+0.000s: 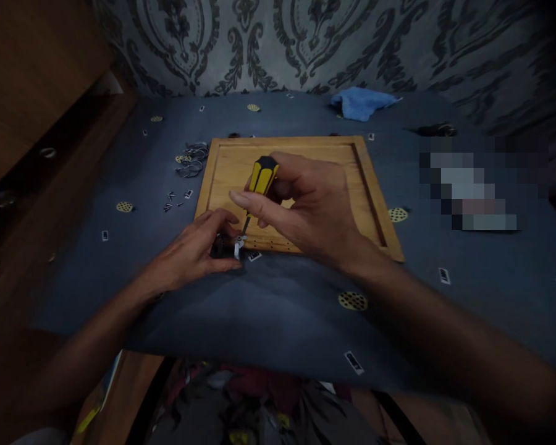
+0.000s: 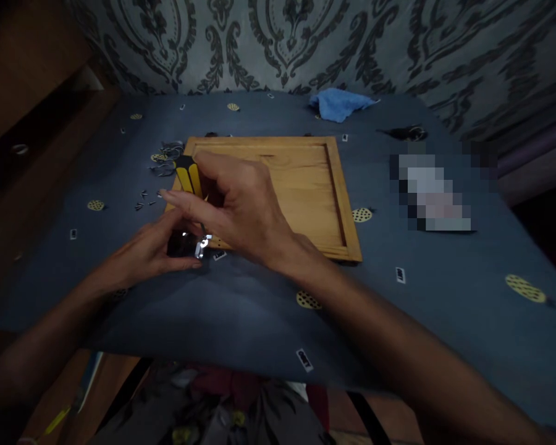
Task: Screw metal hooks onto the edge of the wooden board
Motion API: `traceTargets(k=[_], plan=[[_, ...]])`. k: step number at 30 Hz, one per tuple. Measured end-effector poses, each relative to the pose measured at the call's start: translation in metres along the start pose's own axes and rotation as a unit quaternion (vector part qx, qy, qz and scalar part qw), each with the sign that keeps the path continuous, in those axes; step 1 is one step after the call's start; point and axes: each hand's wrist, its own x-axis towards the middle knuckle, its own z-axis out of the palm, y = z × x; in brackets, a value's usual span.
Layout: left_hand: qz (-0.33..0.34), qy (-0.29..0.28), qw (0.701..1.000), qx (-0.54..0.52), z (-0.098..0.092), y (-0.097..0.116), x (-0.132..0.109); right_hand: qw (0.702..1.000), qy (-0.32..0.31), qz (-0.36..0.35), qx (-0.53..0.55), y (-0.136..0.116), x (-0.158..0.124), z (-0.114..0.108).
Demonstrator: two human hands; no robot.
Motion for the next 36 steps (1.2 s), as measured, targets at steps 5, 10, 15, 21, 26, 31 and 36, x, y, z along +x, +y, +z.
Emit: traceTargets(k=[5,10,15,21,26,31,36], plan=[[-0.001,0.003,1.000,0.009,0.000,-0.001,0.000,0.999,-0.005,-0.012,-0.033,0.005,-0.002,0.005],[-0.004,-0.006,1.000,0.000,0.000,0.001,0.001,1.000,-0.016,-0.015,-0.006,0.008,-0.003,0.007],[0.002,-0.004,1.000,0.005,-0.001,0.001,0.001,0.999,-0.019,-0.031,-0.018,0.011,-0.004,0.008],[0.001,-0.003,1.000,-0.001,-0.001,0.002,0.000,0.999,-0.021,-0.037,-0.029,0.012,-0.004,0.008],[0.008,0.005,1.000,0.002,0.000,0.003,0.001,0.998,-0.057,-0.003,-0.002,0.008,-0.002,0.005],[0.012,0.006,1.000,0.009,0.000,0.002,0.001,0.980,-0.167,0.042,0.096,0.002,0.006,-0.008],[0.011,-0.002,1.000,0.000,-0.001,0.002,0.001,0.971,-0.199,0.040,0.128,0.002,0.009,-0.016]])
